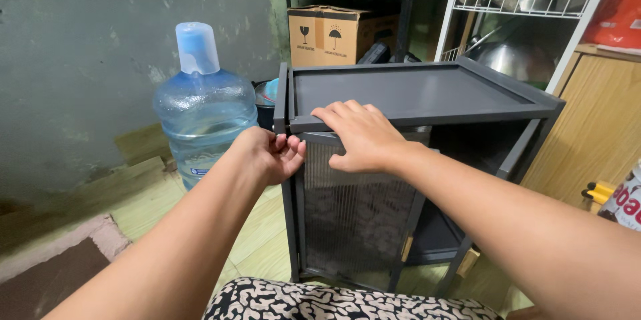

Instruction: The person sits on the floor and assembles a small gray metal cabinet, threading screws by hand into the corner joints of the frame, attaching and aligning the ribbed glass doors, then pressing the doors closed and steadying the finished cabinet.

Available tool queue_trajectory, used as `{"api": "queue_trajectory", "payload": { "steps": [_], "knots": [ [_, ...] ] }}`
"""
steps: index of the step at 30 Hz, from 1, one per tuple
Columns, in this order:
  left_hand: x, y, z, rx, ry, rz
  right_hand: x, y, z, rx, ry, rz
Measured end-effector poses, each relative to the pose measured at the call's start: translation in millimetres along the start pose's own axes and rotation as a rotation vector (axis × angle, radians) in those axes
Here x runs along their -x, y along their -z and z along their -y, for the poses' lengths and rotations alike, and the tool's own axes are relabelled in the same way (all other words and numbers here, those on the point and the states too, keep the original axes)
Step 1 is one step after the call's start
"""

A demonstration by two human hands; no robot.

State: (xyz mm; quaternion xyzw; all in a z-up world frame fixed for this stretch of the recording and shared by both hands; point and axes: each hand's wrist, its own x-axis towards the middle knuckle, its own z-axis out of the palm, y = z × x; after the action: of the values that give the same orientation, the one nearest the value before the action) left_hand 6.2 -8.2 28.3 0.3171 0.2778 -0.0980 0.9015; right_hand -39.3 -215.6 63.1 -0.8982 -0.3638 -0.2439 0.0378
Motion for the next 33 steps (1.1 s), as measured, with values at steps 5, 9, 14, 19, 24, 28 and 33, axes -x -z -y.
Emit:
{"api": "queue_trajectory", "payload": {
  "steps": [5, 9, 14, 19, 24, 28, 33],
  "knots": [
    [3.8, 17.7, -7.1, -0.177, -0.037, 0.112, 0.4, -3.7, -2.6, -0.018, 0.001, -0.018],
    [32.3, 28.5, -11.2, -0.500, -0.113, 0.246, -0.3, -4.2, -4.8, -0.050, 0.040, -0.039],
    [76.0, 26.1, -14.0, -0.748, -0.281, 0.338, -1.2, 4.4, 0.3, -0.096, 0.051, -0.104],
    [103.3, 19.7, -9.2, -0.904, -0.377, 0.410, 3.5, 20.0, 16.8, -0.306, 0.063, -0.167],
    [104.6, 15.0, -2.4, -0.835, -0.422, 0.454, 11.5, 32.0, 34.8, -0.643, -0.061, -0.049],
    [96.0, 15.3, 3.0, -0.789, -0.379, 0.526, 24.1, 35.9, 44.5, -0.661, -0.092, -0.063],
    [90.2, 1.8, 29.9, -0.874, -0.602, 0.492, 39.2, 45.5, 31.9, -0.327, -0.053, -0.153]
  ]
}}
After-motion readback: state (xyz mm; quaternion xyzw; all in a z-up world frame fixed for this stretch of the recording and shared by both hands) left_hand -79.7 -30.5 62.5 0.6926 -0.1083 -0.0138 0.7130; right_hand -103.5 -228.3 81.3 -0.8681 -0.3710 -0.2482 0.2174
